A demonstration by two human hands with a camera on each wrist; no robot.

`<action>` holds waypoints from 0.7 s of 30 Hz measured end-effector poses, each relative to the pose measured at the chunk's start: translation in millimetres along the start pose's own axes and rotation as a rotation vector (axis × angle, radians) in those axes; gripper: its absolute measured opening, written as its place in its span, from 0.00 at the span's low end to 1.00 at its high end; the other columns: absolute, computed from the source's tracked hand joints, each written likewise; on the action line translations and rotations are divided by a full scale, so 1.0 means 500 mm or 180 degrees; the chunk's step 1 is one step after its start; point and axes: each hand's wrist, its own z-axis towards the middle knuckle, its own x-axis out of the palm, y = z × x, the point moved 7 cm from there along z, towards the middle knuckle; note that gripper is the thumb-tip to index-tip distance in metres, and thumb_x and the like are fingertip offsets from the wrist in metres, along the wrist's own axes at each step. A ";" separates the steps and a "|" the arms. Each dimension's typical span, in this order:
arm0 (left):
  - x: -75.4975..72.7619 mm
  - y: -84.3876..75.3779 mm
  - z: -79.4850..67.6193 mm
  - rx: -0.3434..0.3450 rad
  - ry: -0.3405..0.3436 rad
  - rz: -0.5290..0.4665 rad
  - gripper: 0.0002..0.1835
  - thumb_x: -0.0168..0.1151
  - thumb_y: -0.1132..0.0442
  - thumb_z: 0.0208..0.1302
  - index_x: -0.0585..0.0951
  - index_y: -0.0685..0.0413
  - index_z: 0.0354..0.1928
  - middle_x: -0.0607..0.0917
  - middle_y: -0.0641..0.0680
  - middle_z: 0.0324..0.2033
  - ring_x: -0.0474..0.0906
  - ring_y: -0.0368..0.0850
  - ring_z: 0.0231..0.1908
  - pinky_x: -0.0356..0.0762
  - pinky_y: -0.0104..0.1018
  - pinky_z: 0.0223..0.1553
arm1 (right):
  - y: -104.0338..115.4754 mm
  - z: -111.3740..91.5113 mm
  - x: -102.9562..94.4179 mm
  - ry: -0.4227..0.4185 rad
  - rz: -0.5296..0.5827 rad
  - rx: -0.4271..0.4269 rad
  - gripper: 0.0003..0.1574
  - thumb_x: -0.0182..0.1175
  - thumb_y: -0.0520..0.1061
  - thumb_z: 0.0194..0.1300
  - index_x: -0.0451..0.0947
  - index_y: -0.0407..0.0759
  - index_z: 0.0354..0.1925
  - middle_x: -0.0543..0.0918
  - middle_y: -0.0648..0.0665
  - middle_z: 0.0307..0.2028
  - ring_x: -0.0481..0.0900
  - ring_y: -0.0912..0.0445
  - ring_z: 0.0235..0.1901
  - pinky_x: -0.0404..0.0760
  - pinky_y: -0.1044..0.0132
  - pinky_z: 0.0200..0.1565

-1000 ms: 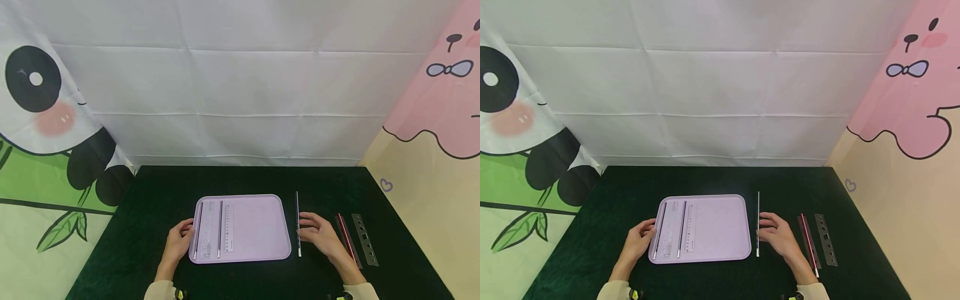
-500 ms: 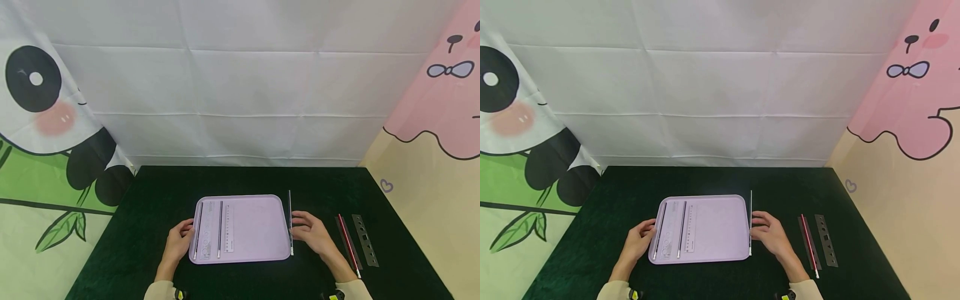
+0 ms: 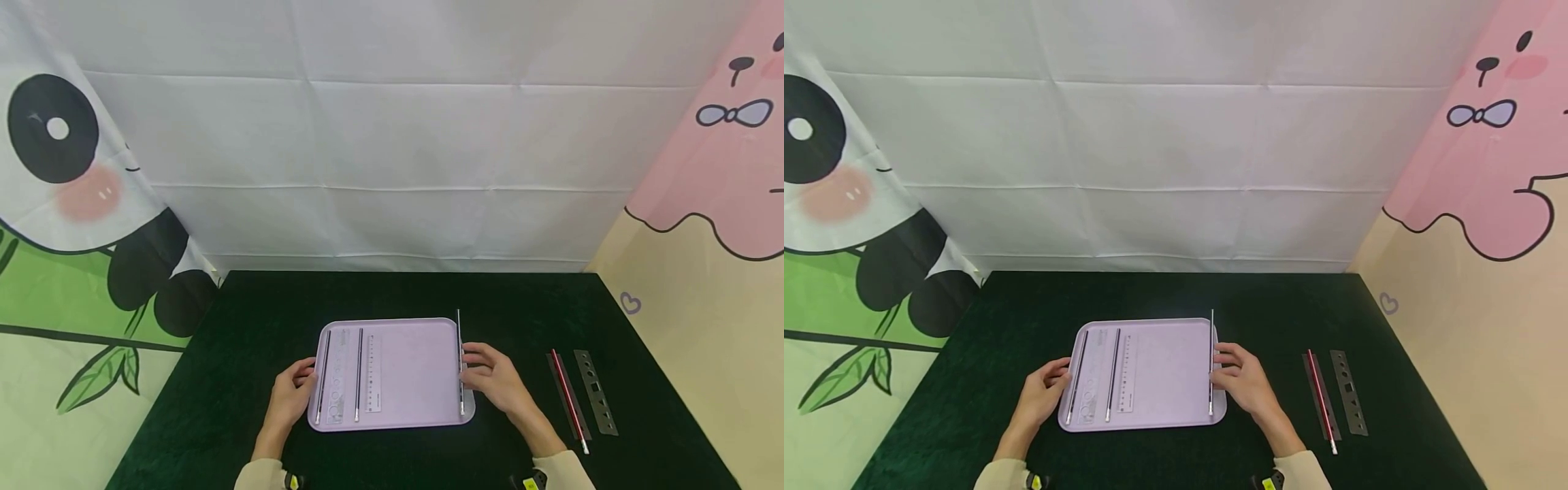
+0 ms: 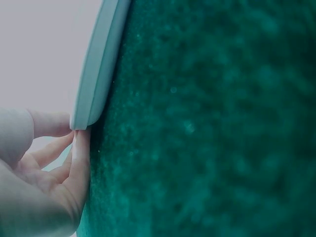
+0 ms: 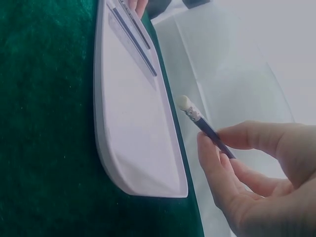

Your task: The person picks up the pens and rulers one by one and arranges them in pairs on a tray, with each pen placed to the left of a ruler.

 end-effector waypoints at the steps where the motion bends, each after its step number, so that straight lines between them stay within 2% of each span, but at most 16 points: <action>1: 0.000 0.000 0.000 0.0008 -0.0003 0.0002 0.21 0.54 0.66 0.77 0.75 0.61 0.68 0.80 0.63 0.54 0.76 0.55 0.50 0.75 0.47 0.51 | 0.000 0.001 0.002 0.0006 -0.0005 -0.0006 0.31 0.66 0.33 0.66 0.72 0.34 0.66 0.80 0.31 0.58 0.87 0.41 0.50 0.85 0.54 0.47; 21: 0.000 0.002 0.000 -0.0008 0.0013 -0.0008 0.21 0.54 0.66 0.77 0.74 0.60 0.69 0.80 0.63 0.55 0.76 0.55 0.50 0.75 0.47 0.51 | -0.003 0.010 0.041 0.0067 -0.0072 0.0025 0.30 0.66 0.33 0.66 0.73 0.34 0.65 0.81 0.32 0.55 0.87 0.42 0.47 0.85 0.51 0.47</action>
